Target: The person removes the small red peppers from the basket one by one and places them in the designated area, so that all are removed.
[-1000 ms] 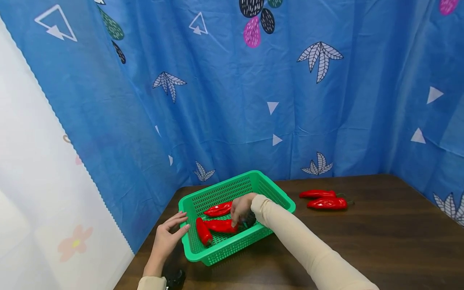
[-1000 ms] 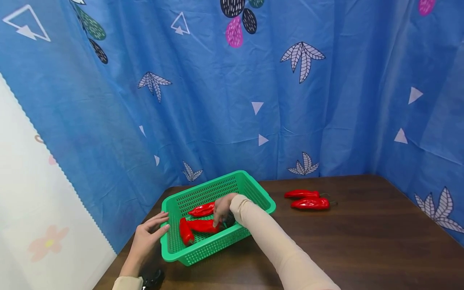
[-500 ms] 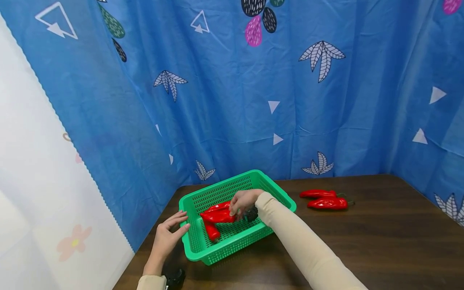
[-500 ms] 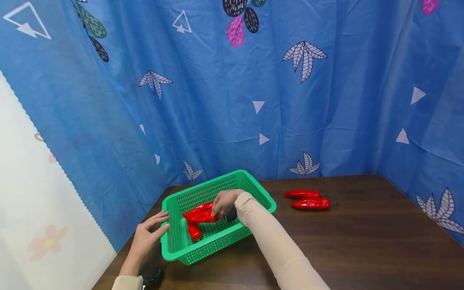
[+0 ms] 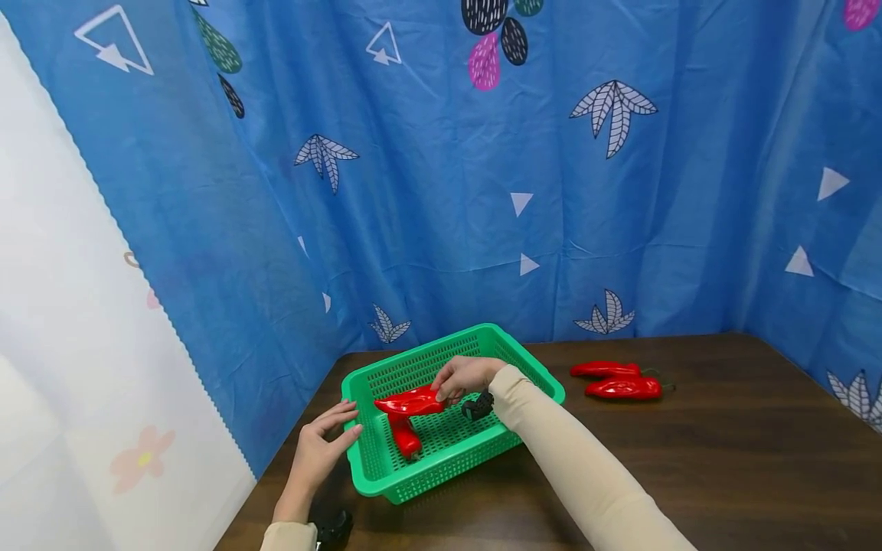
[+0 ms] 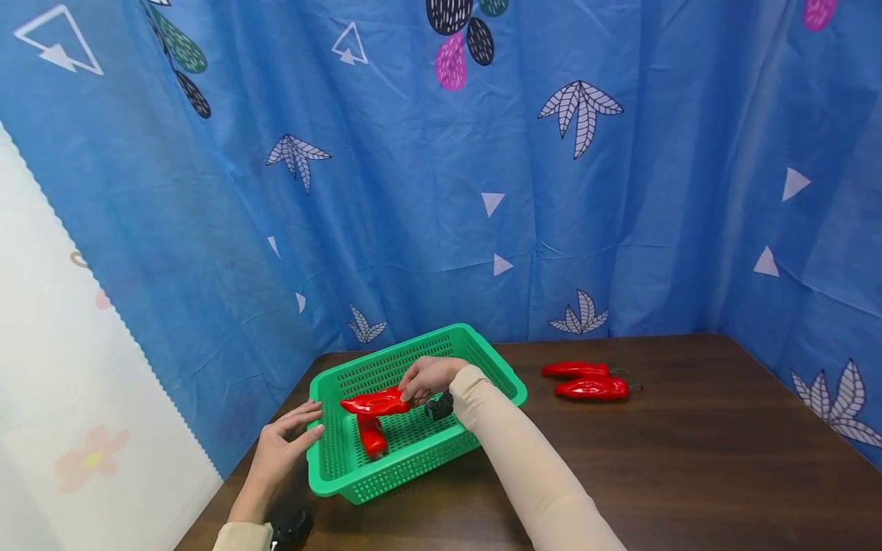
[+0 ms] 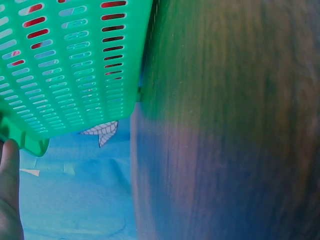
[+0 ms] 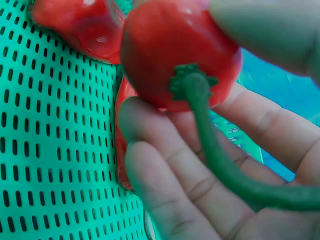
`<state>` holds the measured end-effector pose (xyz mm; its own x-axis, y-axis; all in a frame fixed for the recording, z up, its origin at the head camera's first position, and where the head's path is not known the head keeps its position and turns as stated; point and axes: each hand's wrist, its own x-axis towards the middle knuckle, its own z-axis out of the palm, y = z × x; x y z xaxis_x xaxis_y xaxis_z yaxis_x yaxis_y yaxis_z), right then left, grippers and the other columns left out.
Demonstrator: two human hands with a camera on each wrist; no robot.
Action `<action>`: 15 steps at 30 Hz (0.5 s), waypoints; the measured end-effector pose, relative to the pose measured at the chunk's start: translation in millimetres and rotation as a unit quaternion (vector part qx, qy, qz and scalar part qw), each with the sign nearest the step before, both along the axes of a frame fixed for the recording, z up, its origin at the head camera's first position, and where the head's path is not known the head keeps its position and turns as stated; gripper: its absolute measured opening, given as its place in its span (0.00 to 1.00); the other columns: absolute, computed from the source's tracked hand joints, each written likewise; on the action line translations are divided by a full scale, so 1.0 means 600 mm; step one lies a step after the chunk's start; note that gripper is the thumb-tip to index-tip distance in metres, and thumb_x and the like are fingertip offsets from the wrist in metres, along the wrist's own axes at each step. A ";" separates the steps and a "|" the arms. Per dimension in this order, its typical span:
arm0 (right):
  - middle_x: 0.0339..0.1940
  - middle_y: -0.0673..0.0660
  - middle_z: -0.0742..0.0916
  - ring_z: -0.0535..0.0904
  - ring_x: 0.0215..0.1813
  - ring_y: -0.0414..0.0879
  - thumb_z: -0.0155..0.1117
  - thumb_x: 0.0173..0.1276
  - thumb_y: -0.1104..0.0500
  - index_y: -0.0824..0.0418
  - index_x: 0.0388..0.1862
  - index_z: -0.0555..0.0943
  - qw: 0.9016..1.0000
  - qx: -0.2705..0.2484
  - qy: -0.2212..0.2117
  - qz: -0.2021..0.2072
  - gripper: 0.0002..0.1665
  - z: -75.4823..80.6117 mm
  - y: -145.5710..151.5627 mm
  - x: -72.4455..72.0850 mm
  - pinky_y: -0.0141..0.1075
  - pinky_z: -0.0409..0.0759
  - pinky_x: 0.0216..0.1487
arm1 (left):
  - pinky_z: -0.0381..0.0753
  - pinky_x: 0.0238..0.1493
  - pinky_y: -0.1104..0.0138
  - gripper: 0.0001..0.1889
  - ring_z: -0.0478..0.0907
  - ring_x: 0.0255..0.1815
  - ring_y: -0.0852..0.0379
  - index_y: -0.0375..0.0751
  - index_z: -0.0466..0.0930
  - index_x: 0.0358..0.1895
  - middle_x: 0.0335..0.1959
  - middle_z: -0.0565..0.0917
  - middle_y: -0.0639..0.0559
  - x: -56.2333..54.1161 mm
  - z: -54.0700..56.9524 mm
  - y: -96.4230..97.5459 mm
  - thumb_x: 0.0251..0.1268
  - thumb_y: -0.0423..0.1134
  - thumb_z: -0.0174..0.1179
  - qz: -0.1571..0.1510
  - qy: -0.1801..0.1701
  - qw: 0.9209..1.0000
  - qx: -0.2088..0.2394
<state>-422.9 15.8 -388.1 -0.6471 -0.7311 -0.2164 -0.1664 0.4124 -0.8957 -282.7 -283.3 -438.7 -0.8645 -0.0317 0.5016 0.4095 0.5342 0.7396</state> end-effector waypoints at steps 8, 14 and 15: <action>0.37 0.54 0.90 0.82 0.32 0.42 0.65 0.66 0.65 0.66 0.51 0.86 1.000 -0.023 0.005 -0.019 0.15 0.012 0.002 0.008 0.53 0.83 0.58 | 0.73 0.63 0.74 0.16 0.73 0.67 0.68 0.38 0.87 0.52 0.61 0.84 0.46 -0.001 -0.002 -0.002 0.61 0.37 0.71 0.002 -0.011 1.000 0.005; 0.34 0.52 0.89 0.82 0.34 0.44 0.65 0.65 0.64 0.65 0.50 0.86 0.999 -0.030 0.015 -0.029 0.15 0.028 0.006 0.014 0.51 0.83 0.57 | 0.75 0.64 0.72 0.16 0.73 0.67 0.71 0.38 0.87 0.53 0.62 0.83 0.45 -0.003 -0.003 -0.002 0.61 0.36 0.71 -0.001 -0.007 1.000 0.005; 0.34 0.52 0.89 0.83 0.35 0.48 0.65 0.65 0.64 0.65 0.49 0.86 0.999 -0.031 0.017 -0.028 0.15 0.030 0.008 0.013 0.51 0.83 0.57 | 0.75 0.64 0.73 0.16 0.73 0.66 0.71 0.38 0.87 0.53 0.62 0.83 0.45 -0.002 -0.003 -0.001 0.61 0.36 0.71 -0.002 -0.007 1.000 0.007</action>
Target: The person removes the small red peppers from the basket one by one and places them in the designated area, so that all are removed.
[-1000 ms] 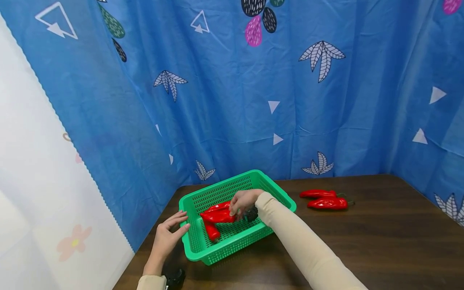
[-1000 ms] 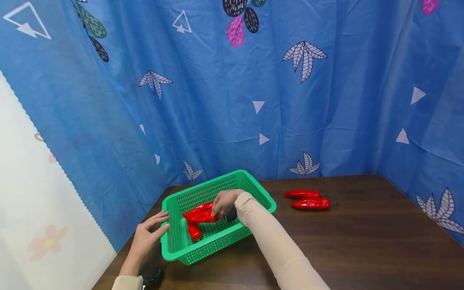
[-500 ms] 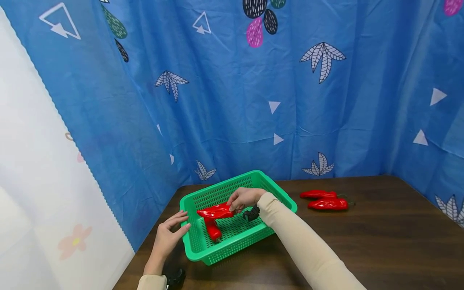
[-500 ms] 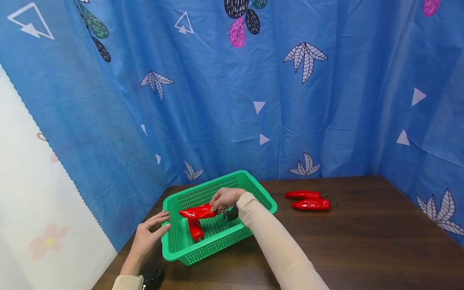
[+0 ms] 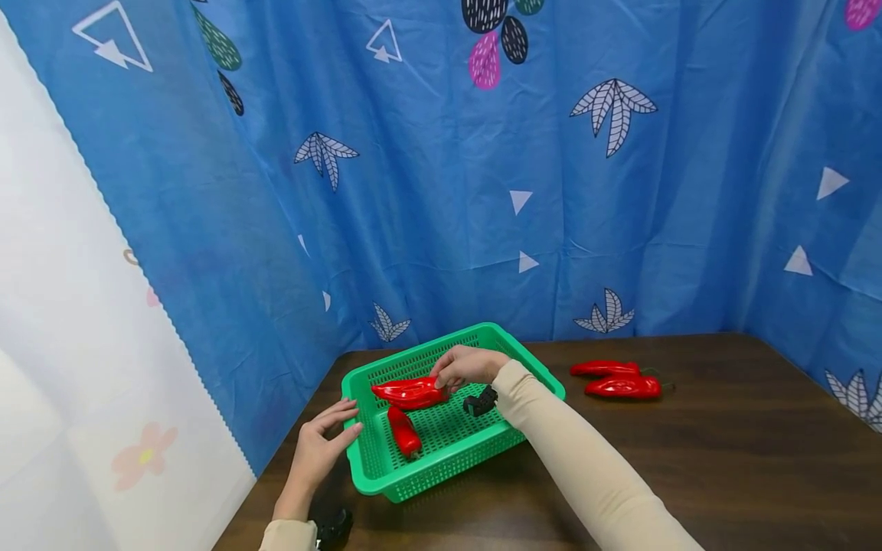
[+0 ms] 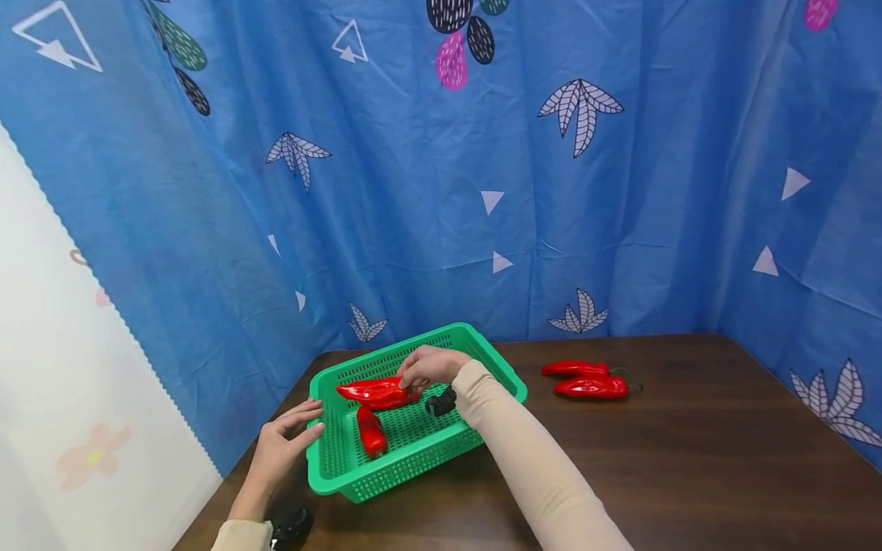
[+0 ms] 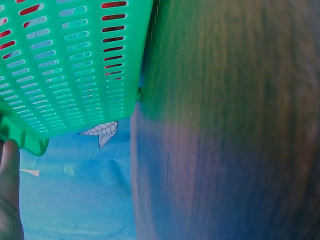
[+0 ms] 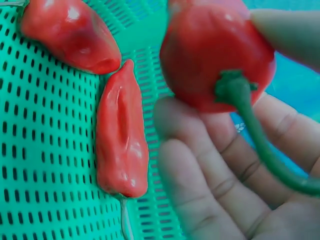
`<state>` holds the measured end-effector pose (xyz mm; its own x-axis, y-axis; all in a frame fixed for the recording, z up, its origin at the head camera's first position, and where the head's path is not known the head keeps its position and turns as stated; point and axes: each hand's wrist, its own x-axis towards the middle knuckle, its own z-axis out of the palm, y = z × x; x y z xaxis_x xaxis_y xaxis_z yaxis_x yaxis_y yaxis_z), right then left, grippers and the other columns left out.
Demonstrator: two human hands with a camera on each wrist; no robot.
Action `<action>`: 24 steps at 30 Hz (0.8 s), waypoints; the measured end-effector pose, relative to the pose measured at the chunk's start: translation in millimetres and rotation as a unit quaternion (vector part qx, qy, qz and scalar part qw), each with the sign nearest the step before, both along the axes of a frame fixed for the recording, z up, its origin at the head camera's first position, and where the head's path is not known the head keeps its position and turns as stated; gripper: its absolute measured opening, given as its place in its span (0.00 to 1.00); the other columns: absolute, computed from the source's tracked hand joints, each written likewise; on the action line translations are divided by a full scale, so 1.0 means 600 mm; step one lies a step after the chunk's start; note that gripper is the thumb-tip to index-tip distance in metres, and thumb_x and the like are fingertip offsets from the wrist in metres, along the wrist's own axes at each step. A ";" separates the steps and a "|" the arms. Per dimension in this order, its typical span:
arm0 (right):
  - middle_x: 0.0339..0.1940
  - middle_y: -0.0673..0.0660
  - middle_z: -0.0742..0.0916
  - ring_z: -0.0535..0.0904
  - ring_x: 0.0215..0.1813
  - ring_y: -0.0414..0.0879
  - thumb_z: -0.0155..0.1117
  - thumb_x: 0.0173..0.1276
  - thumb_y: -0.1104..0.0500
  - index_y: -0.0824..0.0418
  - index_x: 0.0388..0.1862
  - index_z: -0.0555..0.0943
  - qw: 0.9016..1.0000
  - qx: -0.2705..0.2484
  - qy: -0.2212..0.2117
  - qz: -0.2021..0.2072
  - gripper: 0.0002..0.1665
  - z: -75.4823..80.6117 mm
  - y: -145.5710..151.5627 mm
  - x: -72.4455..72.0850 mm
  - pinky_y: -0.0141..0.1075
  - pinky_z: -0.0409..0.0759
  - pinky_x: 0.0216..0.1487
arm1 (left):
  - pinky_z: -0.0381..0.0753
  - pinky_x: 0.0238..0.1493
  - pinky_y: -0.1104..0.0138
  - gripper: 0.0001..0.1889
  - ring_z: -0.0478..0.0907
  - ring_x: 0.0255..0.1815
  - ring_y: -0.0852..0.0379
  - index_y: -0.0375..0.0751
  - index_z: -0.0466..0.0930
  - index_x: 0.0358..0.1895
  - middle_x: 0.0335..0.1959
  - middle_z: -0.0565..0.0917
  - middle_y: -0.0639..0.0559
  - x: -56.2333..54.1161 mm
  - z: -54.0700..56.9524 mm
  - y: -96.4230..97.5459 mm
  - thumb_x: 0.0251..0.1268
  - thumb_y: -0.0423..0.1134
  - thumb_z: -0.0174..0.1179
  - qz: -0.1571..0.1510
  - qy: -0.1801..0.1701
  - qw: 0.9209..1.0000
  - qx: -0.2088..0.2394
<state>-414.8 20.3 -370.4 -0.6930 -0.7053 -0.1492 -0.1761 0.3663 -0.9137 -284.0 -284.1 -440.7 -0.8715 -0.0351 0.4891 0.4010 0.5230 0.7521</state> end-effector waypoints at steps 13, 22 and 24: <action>0.37 0.53 0.90 0.85 0.40 0.54 0.63 0.67 0.62 0.64 0.51 0.86 1.000 -0.015 0.023 0.013 0.15 0.027 0.021 0.016 0.42 0.85 0.50 | 0.73 0.63 0.76 0.16 0.72 0.67 0.71 0.37 0.87 0.53 0.61 0.83 0.46 -0.001 -0.001 -0.001 0.62 0.37 0.71 0.001 -0.001 1.000 0.000; 0.42 0.55 0.87 0.84 0.39 0.49 0.65 0.66 0.63 0.67 0.55 0.80 0.999 -0.031 0.022 0.020 0.19 0.046 0.021 0.040 0.37 0.84 0.44 | 0.72 0.62 0.78 0.18 0.70 0.64 0.80 0.33 0.86 0.53 0.62 0.83 0.43 -0.007 -0.004 -0.004 0.62 0.38 0.70 0.002 0.000 1.000 -0.006; 0.41 0.55 0.86 0.83 0.37 0.46 0.65 0.66 0.63 0.67 0.54 0.79 0.999 -0.038 0.022 0.014 0.19 0.049 0.022 0.045 0.35 0.84 0.43 | 0.72 0.61 0.80 0.18 0.69 0.64 0.81 0.33 0.86 0.53 0.62 0.83 0.44 -0.007 -0.004 -0.005 0.62 0.38 0.70 0.003 0.000 1.000 -0.007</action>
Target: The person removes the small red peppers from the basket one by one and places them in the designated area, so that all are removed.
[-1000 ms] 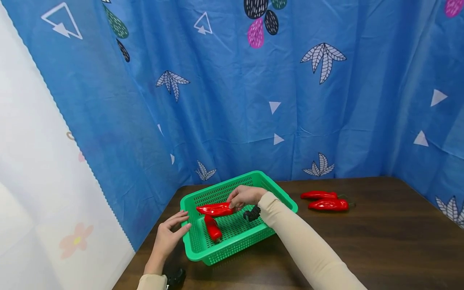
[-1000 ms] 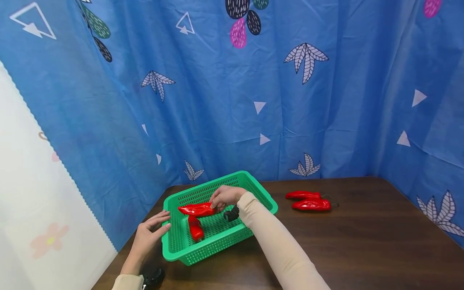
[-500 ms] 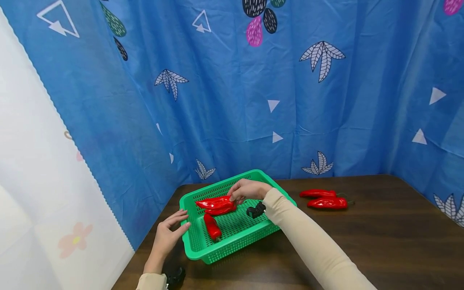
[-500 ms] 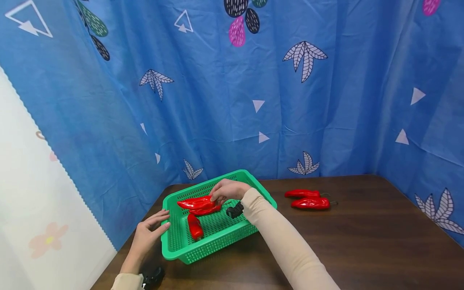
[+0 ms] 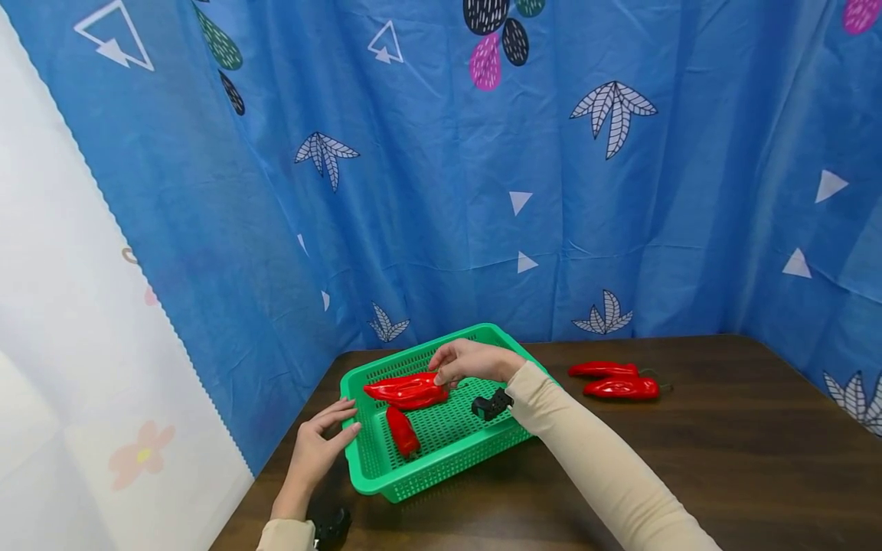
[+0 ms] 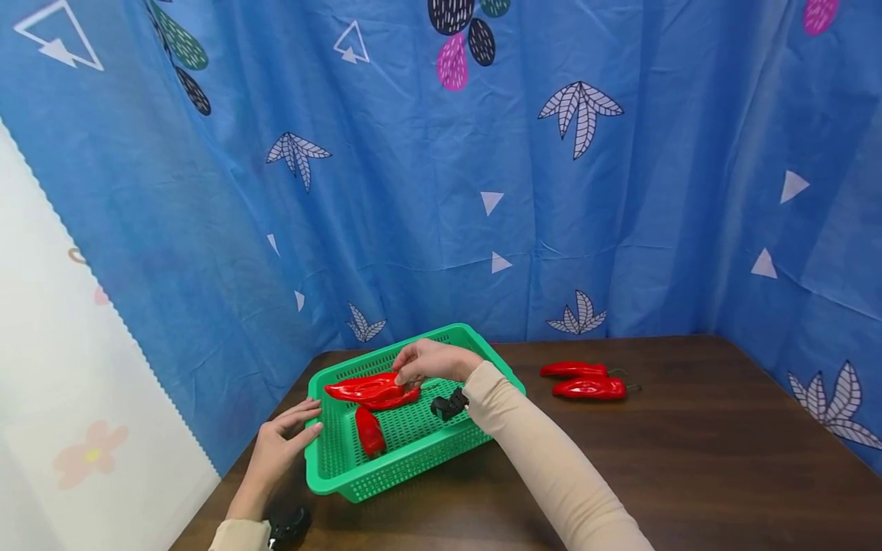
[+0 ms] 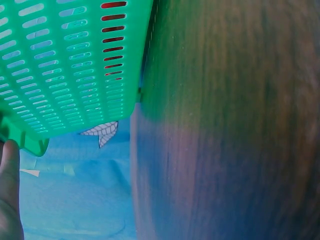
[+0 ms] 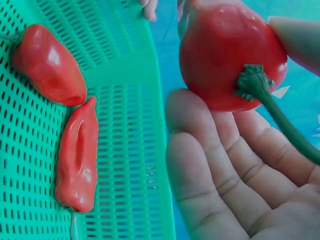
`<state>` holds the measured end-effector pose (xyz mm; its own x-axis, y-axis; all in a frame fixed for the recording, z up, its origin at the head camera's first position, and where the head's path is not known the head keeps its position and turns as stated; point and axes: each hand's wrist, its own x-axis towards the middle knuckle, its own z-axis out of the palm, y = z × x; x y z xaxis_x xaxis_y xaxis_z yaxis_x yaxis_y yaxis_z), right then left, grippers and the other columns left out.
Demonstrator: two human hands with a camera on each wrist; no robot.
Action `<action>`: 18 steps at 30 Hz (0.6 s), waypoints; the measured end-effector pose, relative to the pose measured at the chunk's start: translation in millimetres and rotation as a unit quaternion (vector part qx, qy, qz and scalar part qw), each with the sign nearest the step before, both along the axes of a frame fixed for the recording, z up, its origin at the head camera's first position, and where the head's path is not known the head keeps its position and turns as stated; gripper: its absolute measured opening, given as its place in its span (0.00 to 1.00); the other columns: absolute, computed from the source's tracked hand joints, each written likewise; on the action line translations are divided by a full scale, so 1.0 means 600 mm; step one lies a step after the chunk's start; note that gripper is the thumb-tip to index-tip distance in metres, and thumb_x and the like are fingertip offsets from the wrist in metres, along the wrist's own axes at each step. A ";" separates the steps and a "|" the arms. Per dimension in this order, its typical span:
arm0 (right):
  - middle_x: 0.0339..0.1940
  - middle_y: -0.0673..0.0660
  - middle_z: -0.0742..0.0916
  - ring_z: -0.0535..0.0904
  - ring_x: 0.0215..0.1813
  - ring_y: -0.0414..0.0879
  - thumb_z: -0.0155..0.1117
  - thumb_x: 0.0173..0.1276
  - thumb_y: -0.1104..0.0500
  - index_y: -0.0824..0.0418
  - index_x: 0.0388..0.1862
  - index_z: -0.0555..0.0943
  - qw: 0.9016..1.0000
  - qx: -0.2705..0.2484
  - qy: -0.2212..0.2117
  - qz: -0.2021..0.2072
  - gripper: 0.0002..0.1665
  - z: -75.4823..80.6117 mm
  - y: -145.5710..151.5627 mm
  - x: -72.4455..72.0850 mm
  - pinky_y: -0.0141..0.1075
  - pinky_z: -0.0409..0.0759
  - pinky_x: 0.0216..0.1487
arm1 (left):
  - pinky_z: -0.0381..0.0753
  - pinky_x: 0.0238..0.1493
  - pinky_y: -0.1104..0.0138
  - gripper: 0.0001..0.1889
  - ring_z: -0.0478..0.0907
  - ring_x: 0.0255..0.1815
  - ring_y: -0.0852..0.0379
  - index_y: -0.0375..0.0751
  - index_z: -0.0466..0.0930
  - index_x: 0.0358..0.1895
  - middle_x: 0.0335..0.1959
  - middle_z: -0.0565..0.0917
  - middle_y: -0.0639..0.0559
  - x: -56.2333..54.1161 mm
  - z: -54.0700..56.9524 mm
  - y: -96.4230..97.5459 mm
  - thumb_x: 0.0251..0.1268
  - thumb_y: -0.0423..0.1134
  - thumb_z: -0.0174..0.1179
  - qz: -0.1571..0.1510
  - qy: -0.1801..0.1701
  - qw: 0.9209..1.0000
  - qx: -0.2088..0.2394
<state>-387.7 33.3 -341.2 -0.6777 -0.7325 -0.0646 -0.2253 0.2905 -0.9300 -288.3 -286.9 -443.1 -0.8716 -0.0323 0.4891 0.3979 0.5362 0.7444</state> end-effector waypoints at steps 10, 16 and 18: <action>0.38 0.54 0.87 0.85 0.38 0.46 0.65 0.67 0.64 0.68 0.47 0.82 0.999 -0.017 0.025 -0.011 0.12 -0.004 0.017 0.033 0.36 0.84 0.45 | 0.70 0.60 0.81 0.16 0.72 0.65 0.76 0.36 0.87 0.52 0.61 0.83 0.44 0.005 0.005 0.002 0.62 0.38 0.70 0.000 0.005 1.000 -0.002; 0.38 0.55 0.88 0.84 0.37 0.44 0.66 0.67 0.63 0.69 0.47 0.82 0.999 -0.026 0.035 -0.014 0.12 -0.006 0.028 0.040 0.35 0.84 0.44 | 0.68 0.60 0.84 0.17 0.71 0.65 0.76 0.36 0.87 0.52 0.61 0.83 0.43 0.004 0.006 0.002 0.62 0.38 0.70 0.003 0.004 1.000 -0.001; 0.38 0.55 0.88 0.84 0.37 0.45 0.66 0.67 0.63 0.68 0.47 0.83 0.999 -0.027 0.038 -0.014 0.12 -0.007 0.032 0.041 0.35 0.83 0.43 | 0.68 0.60 0.84 0.17 0.71 0.65 0.78 0.35 0.87 0.52 0.61 0.83 0.44 0.004 0.007 0.001 0.62 0.38 0.71 0.002 0.001 1.000 0.001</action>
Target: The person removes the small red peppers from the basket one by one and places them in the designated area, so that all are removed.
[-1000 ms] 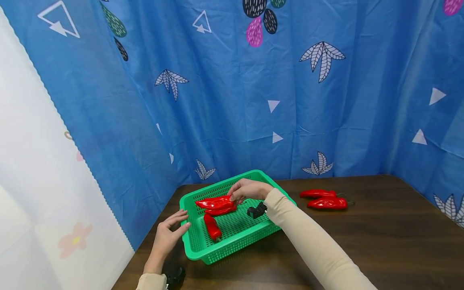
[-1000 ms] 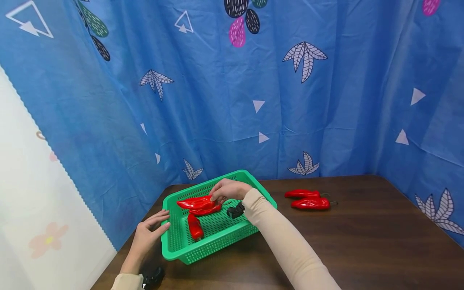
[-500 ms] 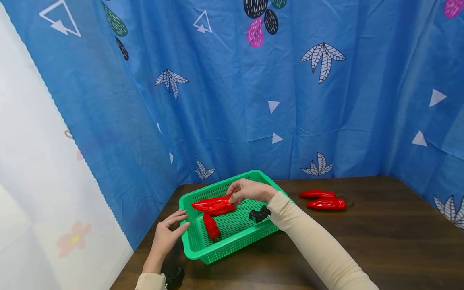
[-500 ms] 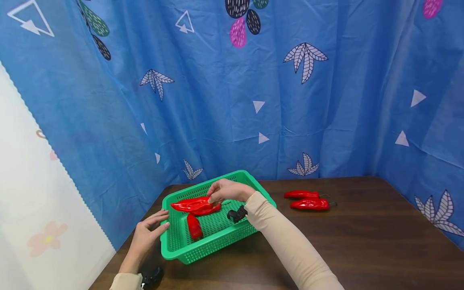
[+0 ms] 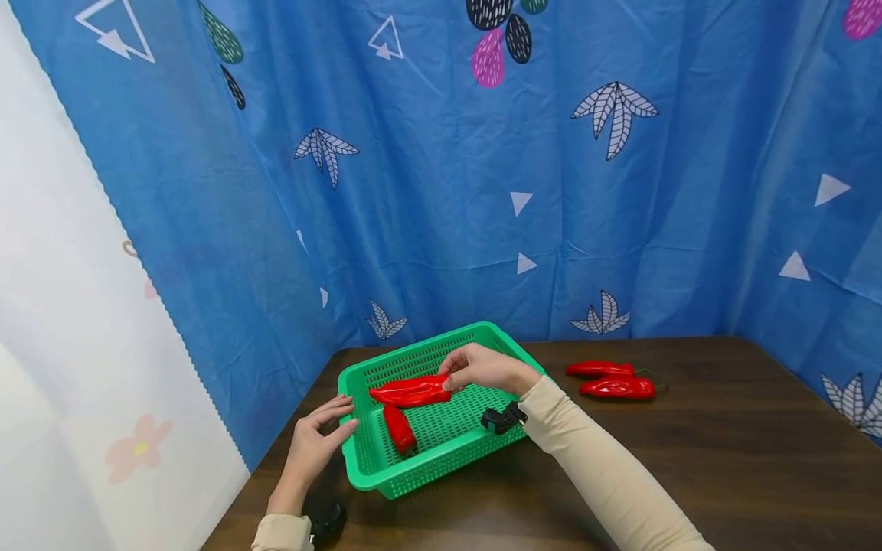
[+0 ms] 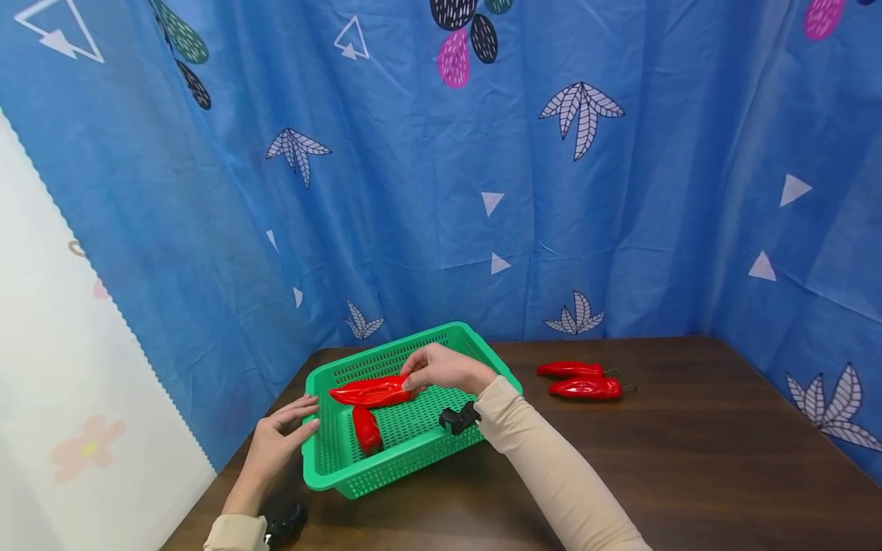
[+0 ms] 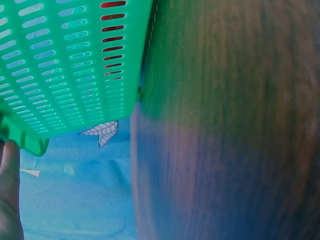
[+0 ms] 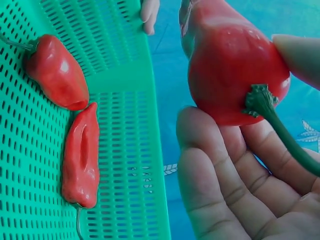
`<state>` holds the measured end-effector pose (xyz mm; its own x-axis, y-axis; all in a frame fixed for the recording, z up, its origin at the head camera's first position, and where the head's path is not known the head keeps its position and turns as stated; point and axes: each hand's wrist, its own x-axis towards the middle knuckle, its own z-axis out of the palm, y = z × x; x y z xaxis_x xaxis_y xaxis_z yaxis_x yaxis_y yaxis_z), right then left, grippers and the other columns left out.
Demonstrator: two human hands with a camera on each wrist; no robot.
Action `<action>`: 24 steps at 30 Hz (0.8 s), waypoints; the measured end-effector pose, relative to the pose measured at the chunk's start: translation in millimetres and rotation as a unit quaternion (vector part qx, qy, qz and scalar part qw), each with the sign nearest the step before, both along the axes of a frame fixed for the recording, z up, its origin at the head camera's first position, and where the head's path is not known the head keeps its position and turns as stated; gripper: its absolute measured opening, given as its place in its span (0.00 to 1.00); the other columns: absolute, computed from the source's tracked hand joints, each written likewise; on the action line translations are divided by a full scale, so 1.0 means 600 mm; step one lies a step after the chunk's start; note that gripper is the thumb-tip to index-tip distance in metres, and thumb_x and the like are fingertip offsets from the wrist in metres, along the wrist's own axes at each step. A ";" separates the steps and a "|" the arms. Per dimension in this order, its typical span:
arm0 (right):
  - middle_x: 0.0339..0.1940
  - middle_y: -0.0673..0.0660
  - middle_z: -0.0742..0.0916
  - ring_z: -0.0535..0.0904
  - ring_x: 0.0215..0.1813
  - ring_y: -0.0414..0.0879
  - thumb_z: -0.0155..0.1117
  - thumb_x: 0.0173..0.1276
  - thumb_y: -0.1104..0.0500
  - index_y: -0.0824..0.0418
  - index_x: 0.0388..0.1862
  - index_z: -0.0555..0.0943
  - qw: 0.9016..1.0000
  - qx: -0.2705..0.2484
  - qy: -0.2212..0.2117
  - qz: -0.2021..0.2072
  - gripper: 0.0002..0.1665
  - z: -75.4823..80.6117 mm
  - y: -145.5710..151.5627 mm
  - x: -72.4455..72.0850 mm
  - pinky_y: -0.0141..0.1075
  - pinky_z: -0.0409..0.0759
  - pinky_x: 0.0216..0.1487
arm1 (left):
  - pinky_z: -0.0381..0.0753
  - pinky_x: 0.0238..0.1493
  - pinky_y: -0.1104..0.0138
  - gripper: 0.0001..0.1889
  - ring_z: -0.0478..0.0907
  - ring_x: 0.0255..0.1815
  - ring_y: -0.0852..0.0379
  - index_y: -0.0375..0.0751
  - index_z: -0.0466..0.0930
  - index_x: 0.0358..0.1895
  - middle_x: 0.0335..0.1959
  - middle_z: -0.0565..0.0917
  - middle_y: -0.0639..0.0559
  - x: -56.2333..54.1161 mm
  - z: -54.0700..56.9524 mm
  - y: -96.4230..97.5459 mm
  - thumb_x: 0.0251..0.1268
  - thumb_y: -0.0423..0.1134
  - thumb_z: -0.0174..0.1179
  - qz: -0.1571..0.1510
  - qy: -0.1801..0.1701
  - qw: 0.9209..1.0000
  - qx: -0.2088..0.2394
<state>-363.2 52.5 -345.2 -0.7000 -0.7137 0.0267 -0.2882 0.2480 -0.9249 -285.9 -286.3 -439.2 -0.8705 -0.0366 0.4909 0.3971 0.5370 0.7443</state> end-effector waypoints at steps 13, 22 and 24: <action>0.41 0.56 0.88 0.83 0.40 0.46 0.66 0.68 0.63 0.68 0.48 0.83 1.000 -0.010 0.010 0.001 0.12 0.005 0.020 0.020 0.37 0.82 0.45 | 0.67 0.59 0.85 0.17 0.70 0.64 0.80 0.35 0.87 0.52 0.61 0.83 0.43 -0.002 -0.001 -0.001 0.62 0.39 0.71 -0.001 0.008 1.000 -0.010; 0.44 0.58 0.87 0.83 0.41 0.46 0.66 0.69 0.62 0.71 0.52 0.81 1.000 -0.021 0.021 0.001 0.17 0.001 0.035 0.026 0.37 0.83 0.46 | 0.66 0.59 0.85 0.17 0.68 0.64 0.83 0.37 0.87 0.53 0.62 0.83 0.47 0.000 0.003 -0.001 0.61 0.39 0.71 -0.006 -0.002 1.000 -0.006; 0.44 0.56 0.87 0.83 0.41 0.46 0.66 0.69 0.62 0.71 0.52 0.81 1.000 -0.022 0.020 -0.003 0.17 -0.001 0.040 0.027 0.37 0.82 0.47 | 0.66 0.59 0.85 0.17 0.68 0.63 0.83 0.37 0.87 0.53 0.62 0.83 0.47 0.000 0.003 -0.001 0.61 0.39 0.71 -0.006 -0.002 1.000 -0.005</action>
<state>-346.7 76.6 -345.9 -0.7025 -0.7063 0.0869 -0.3241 0.2088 -0.9227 -286.2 -286.6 -437.7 -0.8731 -0.0207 0.4872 0.4007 0.5389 0.7409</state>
